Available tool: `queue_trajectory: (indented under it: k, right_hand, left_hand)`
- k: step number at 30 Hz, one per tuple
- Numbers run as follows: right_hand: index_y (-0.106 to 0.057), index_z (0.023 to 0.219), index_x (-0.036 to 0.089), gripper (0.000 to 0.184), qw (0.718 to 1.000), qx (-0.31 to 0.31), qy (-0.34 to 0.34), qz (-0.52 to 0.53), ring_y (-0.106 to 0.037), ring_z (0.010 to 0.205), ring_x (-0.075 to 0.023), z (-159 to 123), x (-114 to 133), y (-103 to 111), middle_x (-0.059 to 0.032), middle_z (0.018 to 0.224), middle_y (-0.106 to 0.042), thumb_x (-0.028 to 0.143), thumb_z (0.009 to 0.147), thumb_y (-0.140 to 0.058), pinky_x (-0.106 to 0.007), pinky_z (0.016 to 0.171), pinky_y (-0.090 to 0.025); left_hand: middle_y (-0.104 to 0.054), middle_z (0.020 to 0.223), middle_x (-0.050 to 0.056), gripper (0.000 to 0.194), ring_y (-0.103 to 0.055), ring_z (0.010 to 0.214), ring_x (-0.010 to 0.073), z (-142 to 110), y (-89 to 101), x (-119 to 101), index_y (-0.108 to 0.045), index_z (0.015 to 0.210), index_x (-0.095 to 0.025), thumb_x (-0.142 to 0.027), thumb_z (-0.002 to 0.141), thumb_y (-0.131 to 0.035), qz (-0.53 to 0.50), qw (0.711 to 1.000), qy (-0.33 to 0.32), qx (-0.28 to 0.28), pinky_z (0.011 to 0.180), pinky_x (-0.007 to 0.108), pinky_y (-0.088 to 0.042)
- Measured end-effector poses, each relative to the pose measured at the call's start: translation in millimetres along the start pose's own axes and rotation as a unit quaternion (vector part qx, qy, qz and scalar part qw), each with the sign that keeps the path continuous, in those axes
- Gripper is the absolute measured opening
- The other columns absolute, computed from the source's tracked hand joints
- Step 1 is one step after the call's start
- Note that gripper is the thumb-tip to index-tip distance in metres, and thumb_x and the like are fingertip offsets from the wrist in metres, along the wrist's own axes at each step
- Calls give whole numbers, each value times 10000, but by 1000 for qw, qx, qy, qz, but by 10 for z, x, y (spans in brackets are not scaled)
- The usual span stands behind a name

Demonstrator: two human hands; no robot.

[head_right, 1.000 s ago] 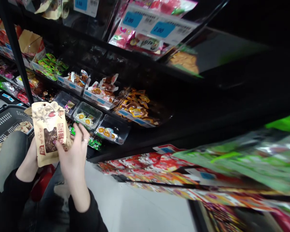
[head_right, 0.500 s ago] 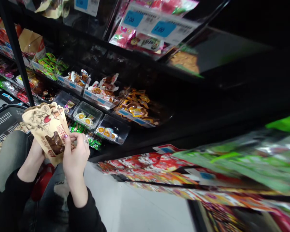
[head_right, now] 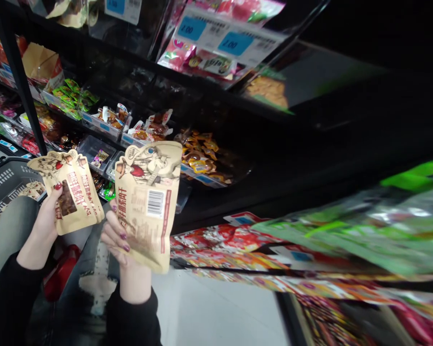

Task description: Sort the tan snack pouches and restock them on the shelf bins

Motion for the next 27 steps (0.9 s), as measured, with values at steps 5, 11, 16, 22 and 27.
queue_trajectory:
  k: [5,11,16,22,27]
  right_hand:
    - [-455,793,192,206,955,125,-53,262,-1,244,21,4,-45,-80,167,414,-277,324,947,-414,-78,274,-81]
    - [-503,799,178,177,983,38,-1,181,-5,304,0,64,75,85,150,447,-268,253,930,-411,-88,320,-177]
    - [-524,755,202,211,952,-238,112,-155,-277,346,-66,126,160,430,81,499,-409,384,848,-468,-196,378,-281]
    - [-660,1012,154,362,643,-476,300,-520,-642,650,-204,-204,367,304,-99,775,-714,421,854,-474,-276,599,-426]
    - [-672,995,176,326,693,-384,270,-548,-657,607,-191,-158,294,141,-61,701,-716,421,880,-490,-260,577,-437]
  left_hand:
    - [-764,935,73,360,-671,1041,279,18,19,27,-688,971,-172,-362,679,-780,-17,999,30,14,923,360,-539]
    - [-768,819,54,368,-689,994,303,-87,-61,24,-706,817,-181,-416,567,-840,-8,991,78,104,888,382,-560]
    - [-760,757,18,326,-696,977,288,-195,-160,-7,-694,771,-200,-389,557,-850,-27,984,80,159,903,379,-550]
    - [-741,706,-3,324,-693,980,272,-204,-152,7,-679,775,-214,-374,549,-849,-32,985,64,159,888,357,-554]
    - [-754,792,35,368,-665,1042,319,-219,-183,51,-669,796,-223,-433,542,-834,-5,988,66,142,885,414,-552]
Point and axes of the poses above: each hand's wrist, its own z-axis towards the middle knuckle, its own y-axis out of the back of the hand, x = y × z, the point moved 6 cm from there along z, towards the middle knuckle
